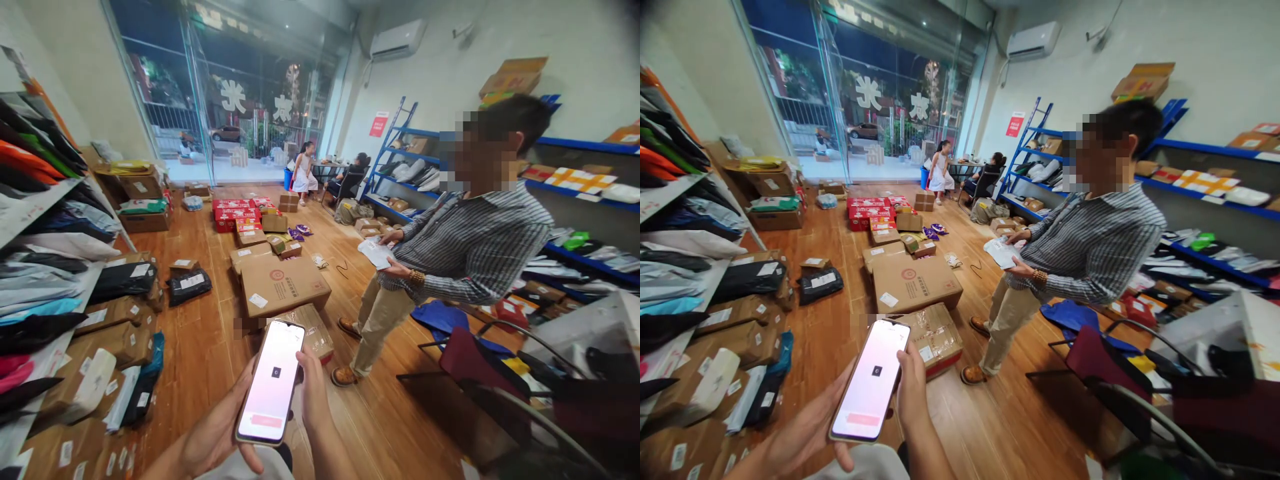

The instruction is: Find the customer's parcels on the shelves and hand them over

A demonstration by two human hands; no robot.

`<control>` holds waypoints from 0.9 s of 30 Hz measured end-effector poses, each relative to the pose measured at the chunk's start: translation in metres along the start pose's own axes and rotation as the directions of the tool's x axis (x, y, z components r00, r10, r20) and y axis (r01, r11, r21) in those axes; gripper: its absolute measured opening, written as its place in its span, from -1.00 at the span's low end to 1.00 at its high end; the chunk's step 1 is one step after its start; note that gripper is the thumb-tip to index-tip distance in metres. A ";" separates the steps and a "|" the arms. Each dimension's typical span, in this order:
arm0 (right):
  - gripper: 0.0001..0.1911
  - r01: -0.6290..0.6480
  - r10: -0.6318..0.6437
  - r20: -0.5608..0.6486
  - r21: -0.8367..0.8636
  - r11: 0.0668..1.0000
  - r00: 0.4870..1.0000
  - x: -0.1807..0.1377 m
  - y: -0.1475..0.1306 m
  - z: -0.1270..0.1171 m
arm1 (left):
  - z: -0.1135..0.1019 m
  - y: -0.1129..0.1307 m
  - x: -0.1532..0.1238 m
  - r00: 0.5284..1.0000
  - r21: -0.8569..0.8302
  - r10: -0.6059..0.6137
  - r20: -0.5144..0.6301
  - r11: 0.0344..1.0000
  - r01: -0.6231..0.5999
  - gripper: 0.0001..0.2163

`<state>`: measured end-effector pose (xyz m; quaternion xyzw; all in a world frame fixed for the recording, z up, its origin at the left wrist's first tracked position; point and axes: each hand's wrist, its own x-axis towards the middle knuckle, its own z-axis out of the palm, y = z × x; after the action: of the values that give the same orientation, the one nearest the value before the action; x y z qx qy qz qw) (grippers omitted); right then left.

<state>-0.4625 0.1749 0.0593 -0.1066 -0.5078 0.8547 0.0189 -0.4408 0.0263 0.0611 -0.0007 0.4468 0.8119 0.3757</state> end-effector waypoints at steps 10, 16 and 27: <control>-0.48 0.020 -0.013 -0.130 0.056 0.998 0.991 0.012 0.021 0.016 | -0.016 -0.018 -0.011 0.986 0.309 0.058 -0.155 0.951 -0.008 -0.29; -0.54 -0.034 0.025 0.143 0.063 0.997 0.989 0.001 0.026 0.008 | -0.012 -0.013 -0.016 0.991 -0.047 0.035 -0.128 0.998 -0.041 -0.23; -0.13 0.086 0.082 0.637 -0.228 0.970 0.766 -0.025 0.028 -0.019 | -0.023 -0.011 -0.022 0.993 -0.202 0.101 -0.055 0.973 -0.111 -0.31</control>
<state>-0.4319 0.1743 0.0306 0.1911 -0.5844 0.7705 -0.1681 -0.4261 -0.0006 0.0471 -0.0337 0.3685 0.8723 0.3196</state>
